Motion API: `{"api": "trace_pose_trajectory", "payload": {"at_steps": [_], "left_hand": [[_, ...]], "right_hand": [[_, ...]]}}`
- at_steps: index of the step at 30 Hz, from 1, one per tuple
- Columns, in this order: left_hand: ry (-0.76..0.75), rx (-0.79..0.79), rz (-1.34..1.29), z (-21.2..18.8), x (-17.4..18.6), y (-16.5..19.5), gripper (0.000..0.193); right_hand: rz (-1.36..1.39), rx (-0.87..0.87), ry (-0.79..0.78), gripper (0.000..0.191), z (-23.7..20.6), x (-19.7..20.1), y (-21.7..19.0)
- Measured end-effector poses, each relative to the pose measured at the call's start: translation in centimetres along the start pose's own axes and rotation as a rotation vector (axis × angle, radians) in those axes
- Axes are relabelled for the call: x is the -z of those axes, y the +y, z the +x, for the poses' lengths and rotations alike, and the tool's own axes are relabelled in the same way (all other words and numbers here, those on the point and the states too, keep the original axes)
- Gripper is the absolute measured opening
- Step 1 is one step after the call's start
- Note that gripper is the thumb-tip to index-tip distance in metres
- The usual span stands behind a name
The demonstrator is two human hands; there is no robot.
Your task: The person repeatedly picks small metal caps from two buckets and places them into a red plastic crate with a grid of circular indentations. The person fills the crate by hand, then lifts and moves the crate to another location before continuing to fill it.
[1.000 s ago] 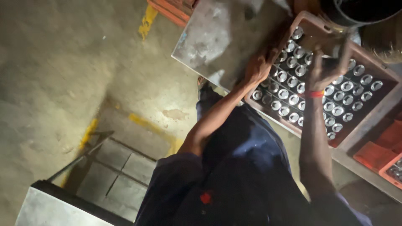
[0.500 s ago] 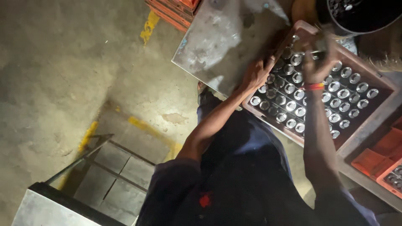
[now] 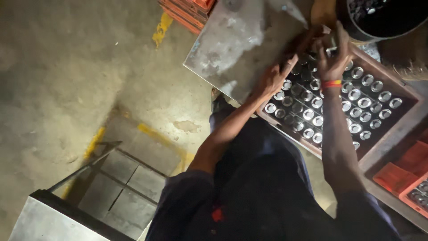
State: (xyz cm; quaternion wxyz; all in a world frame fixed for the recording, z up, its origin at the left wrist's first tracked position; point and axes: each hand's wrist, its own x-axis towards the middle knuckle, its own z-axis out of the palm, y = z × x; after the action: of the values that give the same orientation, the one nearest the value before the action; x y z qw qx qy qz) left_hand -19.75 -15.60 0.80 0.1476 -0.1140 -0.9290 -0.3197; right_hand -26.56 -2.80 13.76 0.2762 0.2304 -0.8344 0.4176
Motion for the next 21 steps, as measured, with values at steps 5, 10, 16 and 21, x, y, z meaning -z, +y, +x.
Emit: {"api": "trace_pose_trajectory", "payload": {"at_steps": [5,10,16,21], "left_hand": [[0.052,-0.203,0.052,-0.6,-0.6,-0.5,0.07],[-0.19,0.128,-0.062,0.3,-0.7,-0.4,0.054],[-0.233,0.665,-0.509,0.3,-0.6,-0.4,0.053],[0.003,0.379,-0.397,-0.5,-2.0,-0.6,0.074]], "right_hand": [[0.053,-0.059,-0.045,0.052,-1.1,1.2,2.0],[0.134,-0.108,0.003,0.056,-2.8,3.8,3.0],[-0.091,-0.118,-0.397,0.052,-13.5,7.1,-1.2],[-0.182,-0.204,-0.272,0.058,-22.0,11.1,-3.8]]}}
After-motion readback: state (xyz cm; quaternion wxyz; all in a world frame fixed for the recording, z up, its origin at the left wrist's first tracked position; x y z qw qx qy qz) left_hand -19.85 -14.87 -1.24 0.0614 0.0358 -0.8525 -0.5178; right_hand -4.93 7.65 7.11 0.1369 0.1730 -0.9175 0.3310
